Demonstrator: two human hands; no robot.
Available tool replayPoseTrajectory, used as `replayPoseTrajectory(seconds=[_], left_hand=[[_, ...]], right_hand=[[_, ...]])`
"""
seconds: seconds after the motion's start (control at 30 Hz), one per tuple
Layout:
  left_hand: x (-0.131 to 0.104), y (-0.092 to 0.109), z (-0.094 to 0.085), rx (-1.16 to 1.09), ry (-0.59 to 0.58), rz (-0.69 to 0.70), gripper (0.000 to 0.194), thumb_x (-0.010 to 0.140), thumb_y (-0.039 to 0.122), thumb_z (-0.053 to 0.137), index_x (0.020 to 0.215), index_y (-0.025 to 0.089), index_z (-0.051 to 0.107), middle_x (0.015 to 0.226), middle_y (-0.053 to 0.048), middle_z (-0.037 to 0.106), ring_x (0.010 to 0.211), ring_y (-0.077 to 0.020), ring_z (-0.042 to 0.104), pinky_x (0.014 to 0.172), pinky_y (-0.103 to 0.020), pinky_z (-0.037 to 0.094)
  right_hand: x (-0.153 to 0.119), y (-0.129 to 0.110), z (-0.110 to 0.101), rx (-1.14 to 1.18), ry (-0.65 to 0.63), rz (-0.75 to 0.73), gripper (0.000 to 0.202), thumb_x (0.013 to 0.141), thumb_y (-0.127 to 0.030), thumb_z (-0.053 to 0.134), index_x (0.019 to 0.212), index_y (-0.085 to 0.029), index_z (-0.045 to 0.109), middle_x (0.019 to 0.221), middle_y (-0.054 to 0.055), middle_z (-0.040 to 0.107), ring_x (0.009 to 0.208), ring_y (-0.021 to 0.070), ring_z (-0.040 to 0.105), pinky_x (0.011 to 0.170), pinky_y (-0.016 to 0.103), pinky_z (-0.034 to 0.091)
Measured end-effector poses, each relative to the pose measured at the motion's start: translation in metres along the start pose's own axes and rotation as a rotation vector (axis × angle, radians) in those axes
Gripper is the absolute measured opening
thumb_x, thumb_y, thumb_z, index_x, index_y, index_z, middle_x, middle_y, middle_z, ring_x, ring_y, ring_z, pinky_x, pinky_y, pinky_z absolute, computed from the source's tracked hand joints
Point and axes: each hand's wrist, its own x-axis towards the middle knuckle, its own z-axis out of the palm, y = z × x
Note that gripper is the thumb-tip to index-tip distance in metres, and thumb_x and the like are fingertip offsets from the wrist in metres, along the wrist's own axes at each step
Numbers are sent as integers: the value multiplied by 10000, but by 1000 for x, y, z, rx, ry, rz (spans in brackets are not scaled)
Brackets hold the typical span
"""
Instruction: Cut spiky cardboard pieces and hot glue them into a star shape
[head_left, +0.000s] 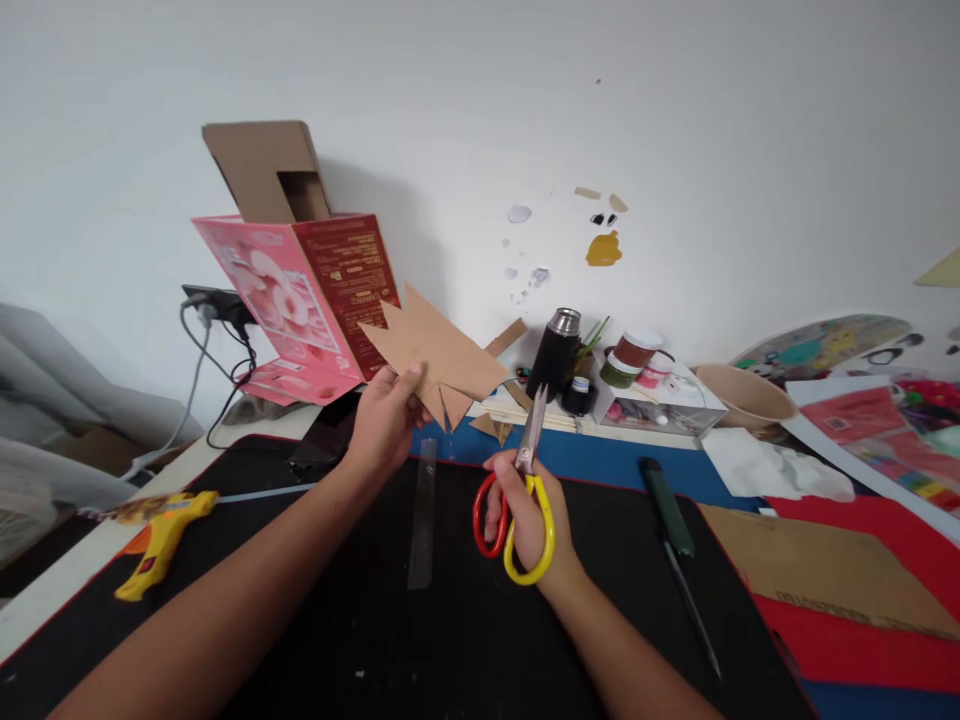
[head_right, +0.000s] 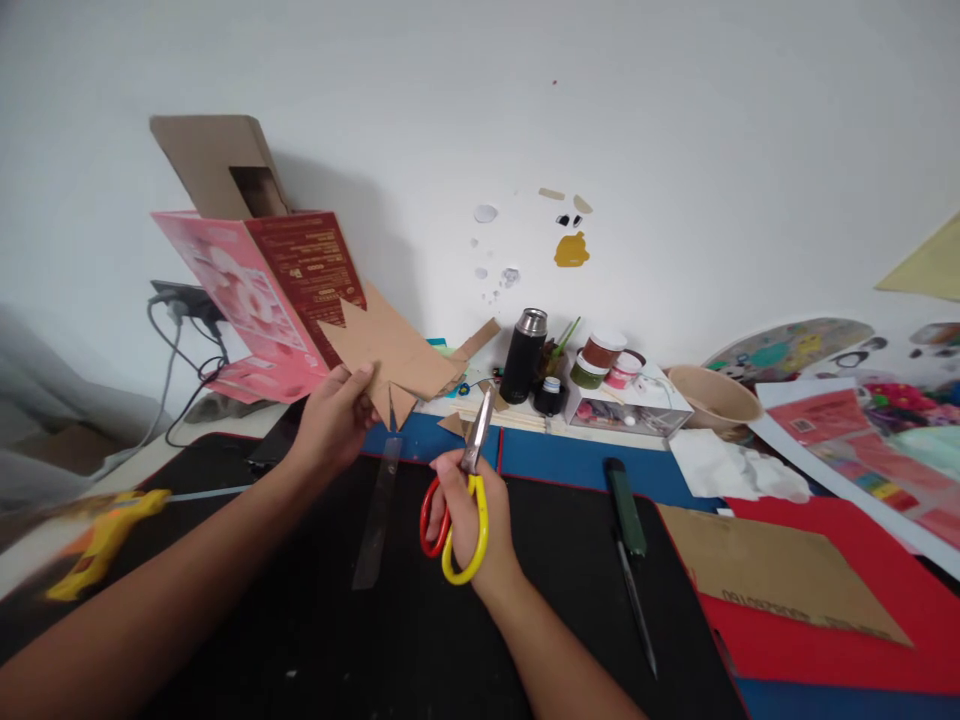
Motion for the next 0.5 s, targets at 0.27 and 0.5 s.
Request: replayPoseTrajectory(seconds=[0.27, 0.5], left_hand=[[-14, -9, 10, -22, -71, -132, 405, 712, 408, 904, 919, 167, 653, 602, 13, 638, 437, -122, 581, 412, -213, 412], [-22, -15, 12, 35, -161, -136, 405, 726, 422, 906, 917, 156, 667, 649, -8, 683, 438, -122, 590, 407, -223, 443]], right_hand=[[6, -4, -5, 34, 16, 15, 628, 853, -779, 731, 1015, -179, 641, 439, -69, 569, 316, 127, 520, 329, 191, 413], [9, -3, -4, 38, 37, 30, 616, 821, -785, 756, 965, -218, 564, 428, -69, 583, 311, 137, 529, 318, 190, 416]])
